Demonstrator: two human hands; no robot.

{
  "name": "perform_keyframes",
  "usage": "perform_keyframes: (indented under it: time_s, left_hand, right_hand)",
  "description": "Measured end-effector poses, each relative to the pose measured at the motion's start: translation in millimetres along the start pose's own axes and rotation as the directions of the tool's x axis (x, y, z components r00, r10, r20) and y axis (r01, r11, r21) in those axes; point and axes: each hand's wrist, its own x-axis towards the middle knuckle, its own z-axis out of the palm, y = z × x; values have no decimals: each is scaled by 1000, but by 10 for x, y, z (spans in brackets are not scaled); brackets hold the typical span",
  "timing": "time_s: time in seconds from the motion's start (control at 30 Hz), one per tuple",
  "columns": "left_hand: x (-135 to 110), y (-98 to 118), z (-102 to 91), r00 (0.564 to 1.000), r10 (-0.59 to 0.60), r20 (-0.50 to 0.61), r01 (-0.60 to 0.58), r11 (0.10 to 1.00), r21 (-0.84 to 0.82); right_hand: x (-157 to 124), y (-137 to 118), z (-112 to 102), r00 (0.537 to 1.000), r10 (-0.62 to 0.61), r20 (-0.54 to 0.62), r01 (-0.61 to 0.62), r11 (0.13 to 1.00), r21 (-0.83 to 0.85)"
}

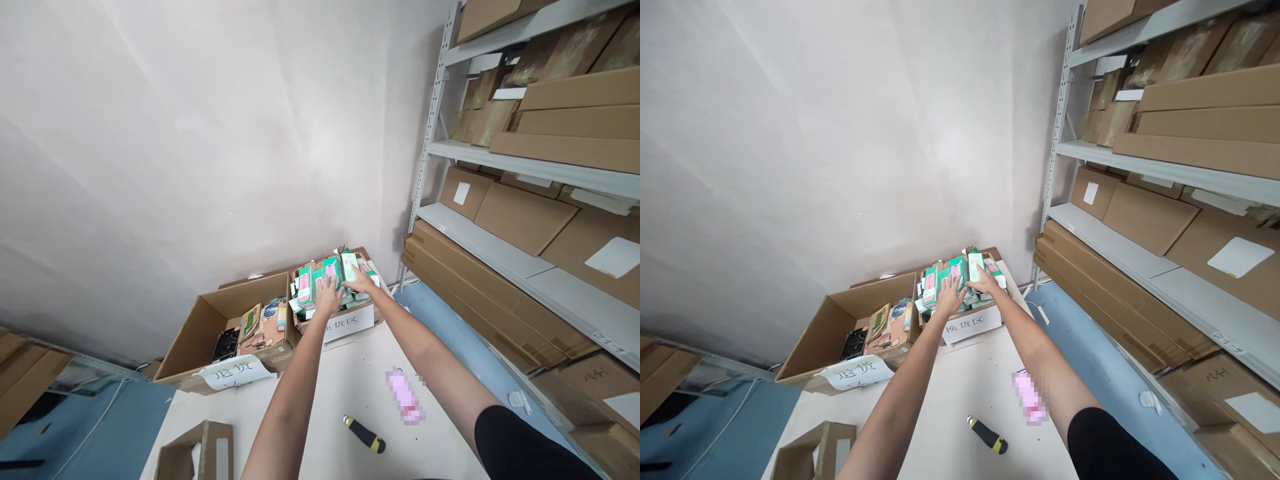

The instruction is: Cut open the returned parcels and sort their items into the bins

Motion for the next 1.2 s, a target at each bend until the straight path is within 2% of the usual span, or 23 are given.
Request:
perform_keyframes:
  time_s: [0.1, 0.2, 0.43, 0.6, 0.77, 0.87, 0.97, 1.07, 1.2]
  left_hand:
    - [17, -12, -54, 1000, 4, 8, -3, 1000, -10]
    - [34, -17, -70, 1000, -4, 20, 4, 1000, -12]
    - [-1, -9, -54, 1000, 8, 5, -8, 1000, -4]
    - [-102, -13, -161, 998, 33, -53, -31, 999, 28]
    - [-292, -16, -282, 991, 78, -105, -72, 996, 59]
    - [-499, -93, -331, 986, 88, -140, -80, 995, 61]
    - [-818, -294, -363, 979, 99, -181, -91, 995, 50]
    - [-1266, -626, -372, 973, 63, -222, -57, 998, 34]
    - [-2042, -1209, -356, 977, 18, -214, -11, 999, 33]
  right_hand:
    - [-2, -11, -153, 997, 73, 26, -74, 997, 24]
    - [-16, -18, -264, 998, 68, 13, -69, 998, 15]
    - [-120, -72, -306, 998, 59, -14, -59, 998, -30]
    - [-345, -235, -283, 993, -89, -71, 84, 994, -77]
    - [-701, -465, -191, 962, -242, -129, 229, 968, -105]
    - [-948, -595, -91, 939, -312, -147, 298, 948, -115]
    - [-1238, -731, 87, 918, -368, -150, 351, 928, -126]
    - [-1582, -896, 374, 905, -408, -123, 393, 910, -131]
    - [-2134, -1185, 926, 903, -426, -57, 415, 899, -138]
